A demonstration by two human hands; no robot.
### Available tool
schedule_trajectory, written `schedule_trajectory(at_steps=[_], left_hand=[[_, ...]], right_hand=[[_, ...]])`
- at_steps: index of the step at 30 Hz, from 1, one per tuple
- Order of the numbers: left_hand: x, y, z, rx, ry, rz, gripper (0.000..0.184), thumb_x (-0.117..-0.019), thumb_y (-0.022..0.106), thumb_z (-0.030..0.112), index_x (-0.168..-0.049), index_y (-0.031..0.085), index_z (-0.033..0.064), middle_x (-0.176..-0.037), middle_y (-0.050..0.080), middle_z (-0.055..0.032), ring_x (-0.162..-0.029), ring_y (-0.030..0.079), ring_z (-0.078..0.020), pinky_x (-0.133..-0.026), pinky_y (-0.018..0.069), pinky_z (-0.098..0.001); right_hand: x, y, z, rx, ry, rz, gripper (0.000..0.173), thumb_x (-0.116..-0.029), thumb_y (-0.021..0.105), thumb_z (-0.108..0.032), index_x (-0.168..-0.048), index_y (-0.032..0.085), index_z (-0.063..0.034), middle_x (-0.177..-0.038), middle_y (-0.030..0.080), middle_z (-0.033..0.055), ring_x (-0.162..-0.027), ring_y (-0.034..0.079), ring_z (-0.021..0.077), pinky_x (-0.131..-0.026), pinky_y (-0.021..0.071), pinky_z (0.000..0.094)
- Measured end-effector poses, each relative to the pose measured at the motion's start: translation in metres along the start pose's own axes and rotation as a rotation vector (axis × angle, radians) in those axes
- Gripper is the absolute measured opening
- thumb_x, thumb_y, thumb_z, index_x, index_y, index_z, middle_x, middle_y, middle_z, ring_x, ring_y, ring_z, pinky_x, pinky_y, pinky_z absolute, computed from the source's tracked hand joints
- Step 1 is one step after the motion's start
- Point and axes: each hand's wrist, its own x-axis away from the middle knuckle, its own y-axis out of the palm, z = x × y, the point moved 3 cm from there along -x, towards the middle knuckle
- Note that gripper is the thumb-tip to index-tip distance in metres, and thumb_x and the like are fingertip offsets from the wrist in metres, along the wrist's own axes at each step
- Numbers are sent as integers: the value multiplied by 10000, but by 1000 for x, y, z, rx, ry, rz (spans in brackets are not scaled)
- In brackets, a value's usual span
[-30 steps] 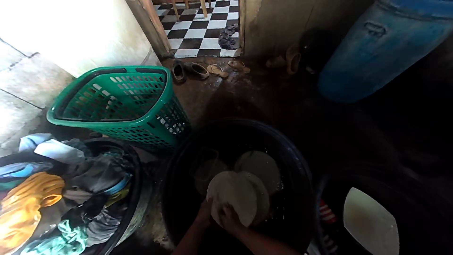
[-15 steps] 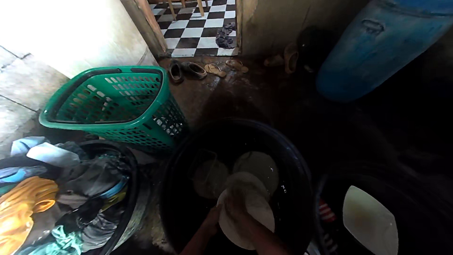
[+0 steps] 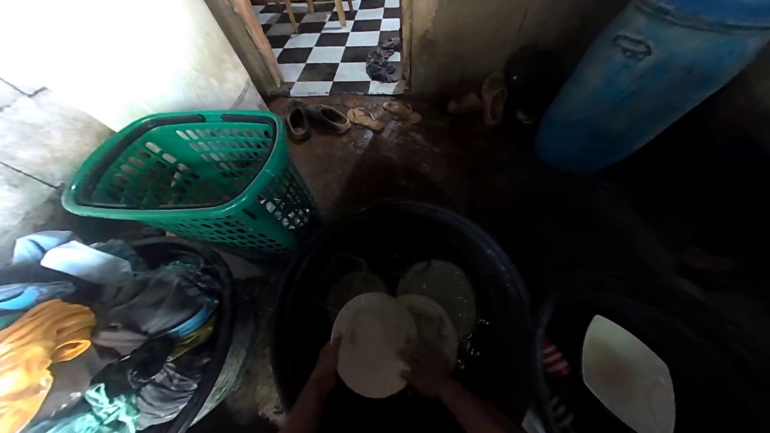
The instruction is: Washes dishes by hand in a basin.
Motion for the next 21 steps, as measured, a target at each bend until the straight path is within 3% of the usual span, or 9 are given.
schedule_trajectory(at_steps=[2,5,8,10,12,13,15,18,21], left_hand=[[2,-3,0,-15,-71,-25,525,-1120,363,384,-1407,501,-34,-1239,640,-250,-1097,658,-313,-947,545,-503],[11,5,-9,15,-171,-16,526,-1114,384,399,-1426,474,-14,-1248,632,-246,-1091,657,-320,-924,549,-513],[11,6,-17,-200,-108,21,494,-1117,424,302,-1413,479,-88,-1338,571,-318,-1223,593,-397,-1036,481,-538],[9,9,-13,-524,-50,-43,461,-1097,487,261,-1415,499,-74,-1382,552,-321,-1299,548,-427,-1098,432,-555],[8,14,-5,-858,-3,-159,527,-1079,524,304,-1509,441,10,-1457,521,-282,-1371,504,-416,-1151,385,-561],[8,16,-3,-1009,14,-216,559,-1079,513,351,-1540,413,51,-1468,523,-264,-1374,506,-411,-1147,387,-575],[8,22,-1,-1231,50,-324,567,-1084,481,390,-1562,401,98,-1479,527,-236,-1376,509,-403,-1139,390,-594],[13,26,-1,-1319,124,-444,519,-1081,489,372,-1498,492,63,-1466,543,-227,-1382,506,-384,-1156,376,-580],[31,26,7,-1364,154,-448,498,-1074,513,357,-1476,524,65,-1444,565,-223,-1362,526,-390,-1142,394,-586]], right_hand=[[-7,-18,7,-139,154,117,664,-1052,487,-486,-1612,352,-155,-1705,221,130,-1582,176,327,-1276,149,558],[-23,-37,8,-609,473,336,766,-939,741,-294,-1556,383,-15,-1573,426,232,-1458,422,352,-1200,356,506],[-20,-59,7,-1004,577,280,606,-912,747,-82,-1438,478,52,-1383,565,277,-1259,574,360,-1054,475,504],[-16,-87,-2,-1047,563,238,597,-915,704,-6,-1456,456,38,-1381,550,281,-1226,573,362,-1014,483,511],[-9,-124,-20,-858,549,207,576,-960,659,-61,-1482,423,3,-1333,561,266,-1114,598,342,-900,510,488],[-2,-146,-34,-722,527,194,547,-986,628,-92,-1481,418,11,-1318,567,267,-1094,605,345,-891,508,490],[23,-190,-68,-452,418,175,468,-1012,575,-96,-1453,479,29,-1366,585,273,-1232,603,377,-1024,489,539],[76,-238,-108,23,142,118,412,-1043,500,-77,-1444,509,17,-1401,571,263,-1308,558,407,-1087,442,569],[140,-264,-105,476,-183,219,344,-1061,465,-52,-1383,570,5,-1337,616,249,-1200,615,451,-973,502,594]])
